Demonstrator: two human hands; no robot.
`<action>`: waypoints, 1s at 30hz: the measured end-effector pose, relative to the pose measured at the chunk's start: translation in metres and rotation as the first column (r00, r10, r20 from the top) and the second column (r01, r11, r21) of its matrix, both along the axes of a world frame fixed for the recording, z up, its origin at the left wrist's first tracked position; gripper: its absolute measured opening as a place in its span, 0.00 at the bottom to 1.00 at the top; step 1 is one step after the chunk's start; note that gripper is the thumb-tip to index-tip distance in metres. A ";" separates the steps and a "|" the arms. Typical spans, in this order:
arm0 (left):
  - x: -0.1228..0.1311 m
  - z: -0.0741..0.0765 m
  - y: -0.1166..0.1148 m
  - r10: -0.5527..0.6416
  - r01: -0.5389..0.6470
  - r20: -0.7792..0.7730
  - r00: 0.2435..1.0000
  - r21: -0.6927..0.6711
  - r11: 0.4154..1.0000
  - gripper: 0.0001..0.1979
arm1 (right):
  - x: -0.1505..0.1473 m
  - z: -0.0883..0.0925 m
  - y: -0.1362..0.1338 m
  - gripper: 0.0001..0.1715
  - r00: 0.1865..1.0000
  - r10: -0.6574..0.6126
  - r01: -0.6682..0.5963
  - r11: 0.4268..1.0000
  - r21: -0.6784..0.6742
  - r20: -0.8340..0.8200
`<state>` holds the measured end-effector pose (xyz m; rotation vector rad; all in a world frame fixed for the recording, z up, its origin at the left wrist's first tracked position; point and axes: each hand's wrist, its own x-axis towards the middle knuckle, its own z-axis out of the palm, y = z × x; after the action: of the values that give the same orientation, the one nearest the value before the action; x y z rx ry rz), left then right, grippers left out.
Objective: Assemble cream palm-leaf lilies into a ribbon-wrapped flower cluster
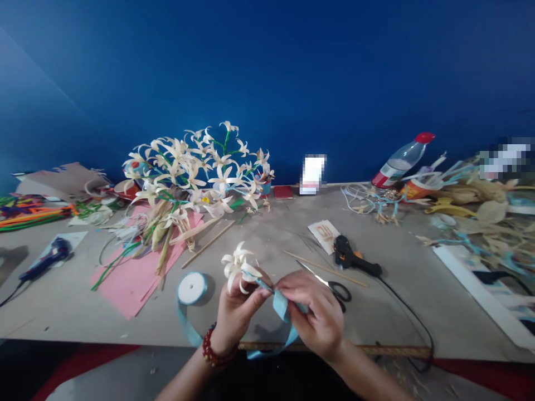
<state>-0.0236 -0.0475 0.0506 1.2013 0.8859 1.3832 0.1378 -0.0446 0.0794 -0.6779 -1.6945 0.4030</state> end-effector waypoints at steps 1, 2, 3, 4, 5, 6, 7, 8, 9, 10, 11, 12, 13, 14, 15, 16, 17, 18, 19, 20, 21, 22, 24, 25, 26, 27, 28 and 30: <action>-0.001 0.000 0.000 -0.007 0.007 0.004 1.000 0.001 1.000 0.04 | 0.000 0.000 0.000 0.15 1.000 0.011 -0.011 1.000 0.005 -0.003; -0.001 -0.001 0.000 -0.017 0.017 0.008 1.000 0.005 1.000 0.04 | -0.001 0.000 0.000 0.15 1.000 0.020 -0.020 1.000 0.013 -0.009; -0.002 -0.001 0.000 -0.024 0.024 0.013 1.000 0.012 1.000 0.04 | -0.001 0.000 0.000 0.15 1.000 0.026 -0.025 0.999 0.020 -0.018; -0.003 -0.001 -0.001 -0.028 0.028 0.018 0.999 0.022 0.999 0.04 | -0.002 -0.001 -0.001 0.15 0.999 0.029 -0.028 0.999 0.024 -0.029; -0.003 -0.001 -0.001 -0.028 0.028 0.022 0.999 0.032 0.999 0.03 | -0.002 -0.002 -0.001 0.14 0.999 0.031 -0.030 0.999 0.023 -0.040; -0.004 -0.002 -0.001 -0.027 0.026 0.024 0.999 0.037 0.999 0.03 | -0.003 -0.002 -0.001 0.14 0.998 0.033 -0.032 0.999 0.018 -0.048; -0.004 -0.002 -0.001 -0.024 0.023 0.027 0.999 0.038 0.999 0.03 | -0.003 -0.003 -0.002 0.15 0.998 0.034 -0.034 0.999 0.012 -0.054; -0.004 -0.003 -0.002 -0.022 0.021 0.031 0.999 0.036 0.999 0.03 | -0.004 -0.004 -0.003 0.15 0.998 0.038 -0.038 0.999 0.009 -0.057; -0.004 -0.003 -0.002 -0.025 0.024 0.034 0.999 0.029 0.999 0.03 | -0.004 -0.004 -0.003 0.15 0.997 0.042 -0.042 0.999 0.009 -0.060; -0.004 -0.003 -0.002 -0.028 0.027 0.037 0.999 0.024 0.999 0.03 | -0.004 -0.004 -0.004 0.15 0.997 0.048 -0.047 0.999 0.010 -0.063; -0.004 -0.003 -0.002 -0.032 0.031 0.038 0.999 0.020 0.999 0.04 | -0.005 -0.004 -0.004 0.15 0.996 0.056 -0.056 0.998 0.009 -0.063; -0.004 -0.003 -0.002 -0.038 0.037 0.036 0.999 0.018 0.999 0.04 | -0.005 -0.004 -0.005 0.16 0.996 0.066 -0.065 0.998 0.011 -0.063; -0.004 -0.003 -0.002 -0.044 0.044 0.033 0.998 0.021 0.999 0.05 | -0.004 -0.004 -0.005 0.16 0.995 0.073 -0.072 0.997 0.017 -0.062; -0.005 -0.003 -0.001 -0.049 0.048 0.030 0.998 0.027 0.998 0.05 | -0.004 -0.004 -0.006 0.16 0.996 0.075 -0.074 0.997 0.023 -0.057; -0.005 -0.003 0.000 -0.055 0.054 0.023 0.998 0.036 0.998 0.06 | -0.004 -0.005 -0.006 0.16 0.996 0.069 -0.068 0.997 0.028 -0.049; -0.006 -0.004 0.001 -0.059 0.059 0.015 0.998 0.049 0.997 0.07 | -0.004 -0.006 -0.007 0.16 0.998 0.058 -0.057 0.998 0.034 -0.037; -0.007 -0.004 0.002 -0.060 0.059 0.008 0.998 0.063 0.996 0.08 | -0.003 -0.007 -0.007 0.16 0.999 0.043 -0.042 0.998 0.041 -0.023; -0.007 -0.005 0.003 -0.056 0.055 0.003 0.998 0.077 0.995 0.09 | -0.003 -0.008 -0.007 0.15 0.999 0.032 -0.032 0.998 0.047 -0.007; -0.008 -0.006 0.004 -0.050 0.050 -0.002 0.999 0.087 0.995 0.09 | -0.003 -0.009 -0.007 0.14 1.000 0.027 -0.027 0.998 0.054 0.008; -0.009 -0.007 0.005 -0.042 0.043 -0.010 0.999 0.091 0.995 0.10 | -0.003 -0.010 -0.007 0.13 0.999 0.026 -0.027 0.998 0.062 0.018; -0.009 -0.008 0.006 -0.033 0.034 -0.018 0.999 0.090 0.995 0.11 | -0.003 -0.010 -0.007 0.13 0.999 0.029 -0.031 0.997 0.069 0.022; -0.010 -0.008 0.006 -0.023 0.025 -0.028 0.999 0.084 0.996 0.12 | -0.004 -0.010 -0.007 0.13 0.999 0.034 -0.036 0.997 0.072 0.025; -0.012 -0.010 0.006 -0.012 0.014 -0.045 0.999 0.059 0.998 0.13 | -0.004 -0.010 -0.006 0.12 0.999 0.038 -0.041 0.996 0.078 0.038; -0.013 -0.010 0.006 -0.008 0.010 -0.044 0.999 0.045 0.999 0.13 | -0.005 -0.010 -0.006 0.11 0.998 0.040 -0.044 0.995 0.087 0.047; -0.014 -0.011 0.006 -0.007 0.009 -0.034 0.999 0.033 0.999 0.12 | -0.005 -0.010 -0.005 0.11 0.998 0.041 -0.047 0.994 0.099 0.057; -0.015 -0.011 0.005 -0.009 0.010 -0.021 1.000 0.022 1.000 0.11 | -0.006 -0.010 -0.004 0.11 0.997 0.043 -0.051 0.992 0.112 0.065; -0.016 -0.011 0.005 -0.014 0.014 -0.008 1.000 0.013 1.000 0.10 | -0.006 -0.010 -0.004 0.12 0.997 0.044 -0.052 0.991 0.123 0.068; -0.017 -0.012 0.005 -0.023 0.023 0.015 1.000 -0.008 1.000 0.08 | -0.006 -0.011 -0.003 0.12 0.997 0.044 -0.053 0.990 0.132 0.071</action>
<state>-0.0408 -0.0426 0.0383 1.1903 0.8645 1.3669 0.1314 -0.0472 0.0686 -0.5577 -1.7877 0.3002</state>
